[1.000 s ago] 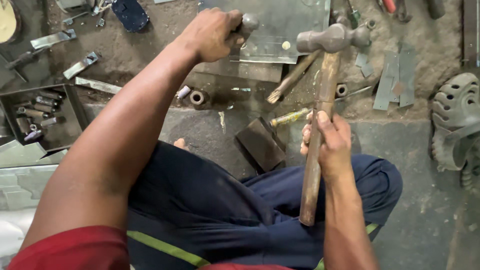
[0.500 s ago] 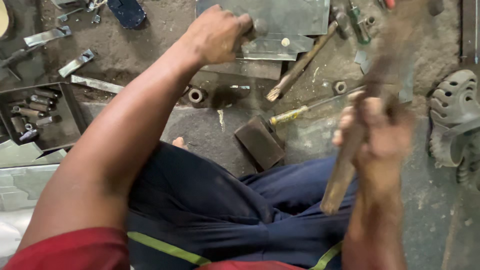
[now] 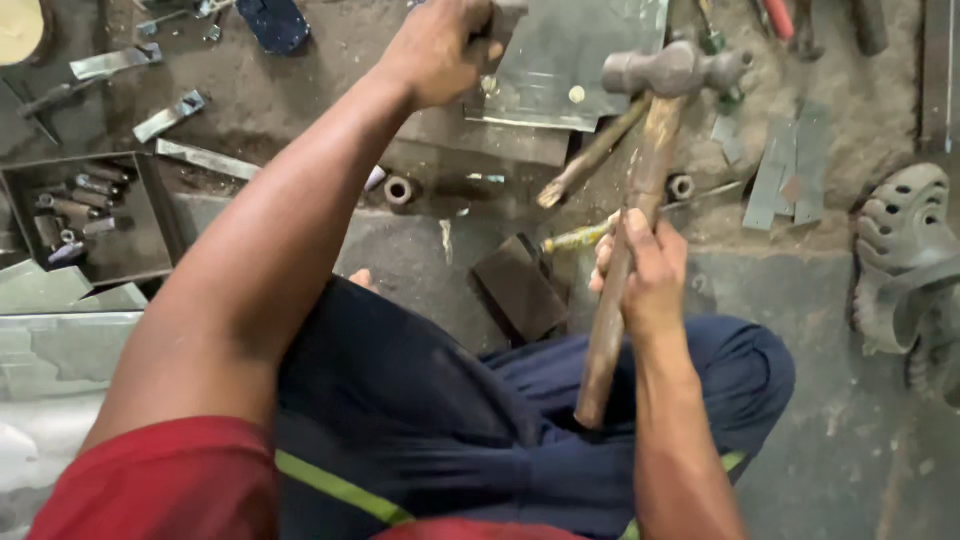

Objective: The person sits on the floor and uses a hammer and punch to create holes in a metal sheet. They position the punch on the sheet and strike it repeatedly with the hammer to form circular holes.

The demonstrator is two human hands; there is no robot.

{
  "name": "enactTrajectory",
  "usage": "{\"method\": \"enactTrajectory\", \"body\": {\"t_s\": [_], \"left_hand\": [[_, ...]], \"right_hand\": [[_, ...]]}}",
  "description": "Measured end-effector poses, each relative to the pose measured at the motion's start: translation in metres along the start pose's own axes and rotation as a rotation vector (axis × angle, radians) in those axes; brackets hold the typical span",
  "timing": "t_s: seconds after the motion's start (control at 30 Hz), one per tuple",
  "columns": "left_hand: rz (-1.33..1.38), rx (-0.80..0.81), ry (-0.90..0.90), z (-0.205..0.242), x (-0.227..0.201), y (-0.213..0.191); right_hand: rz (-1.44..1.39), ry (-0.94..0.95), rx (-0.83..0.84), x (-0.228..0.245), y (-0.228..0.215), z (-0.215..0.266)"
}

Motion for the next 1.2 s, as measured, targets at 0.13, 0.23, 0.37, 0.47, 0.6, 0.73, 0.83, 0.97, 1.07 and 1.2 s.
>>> {"method": "enactTrajectory", "body": {"t_s": [0.13,0.23,0.37,0.47,0.6,0.73,0.83,0.97,1.07,1.2], "left_hand": [[0.135,-0.133,-0.023,-0.007,0.012,0.011],[0.089,-0.016,-0.091,-0.010,0.021,0.018],[0.089,0.182,-0.111,-0.013,0.020,0.012],[0.334,0.230,-0.325,-0.005,0.016,0.007],[0.850,-0.007,-0.464,-0.007,0.015,0.001],[0.188,0.051,-0.162,0.003,0.008,0.000],[-0.256,0.158,0.045,0.017,-0.006,0.007],[-0.350,0.174,-0.008,0.023,-0.018,0.012],[-0.336,0.059,-0.165,0.016,-0.023,0.012],[-0.329,-0.058,-0.512,0.021,-0.016,0.001]], "right_hand": [[-0.080,0.128,0.059,-0.004,0.007,-0.002],[-0.092,0.241,0.107,-0.022,0.020,0.002],[0.015,0.275,0.159,-0.037,0.036,-0.002],[0.043,0.282,0.166,-0.042,0.040,-0.002],[-0.002,0.277,0.177,-0.036,0.037,-0.001],[-0.039,0.296,0.116,-0.025,0.029,0.004],[-0.085,0.214,0.034,-0.019,0.008,0.000],[-0.112,0.102,-0.083,-0.025,-0.030,-0.014],[-0.092,0.135,-0.138,-0.034,-0.049,-0.030],[-0.151,0.187,-0.074,-0.044,-0.042,-0.034]]}}
Point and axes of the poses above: each hand's wrist, its own z-axis away from the middle knuckle, its own y-axis out of the palm, x = y × z, the point moved 1 cm from there along -z, towards the middle knuckle, and after that the axes turned 6 degrees about z, right-handed, at the moved point
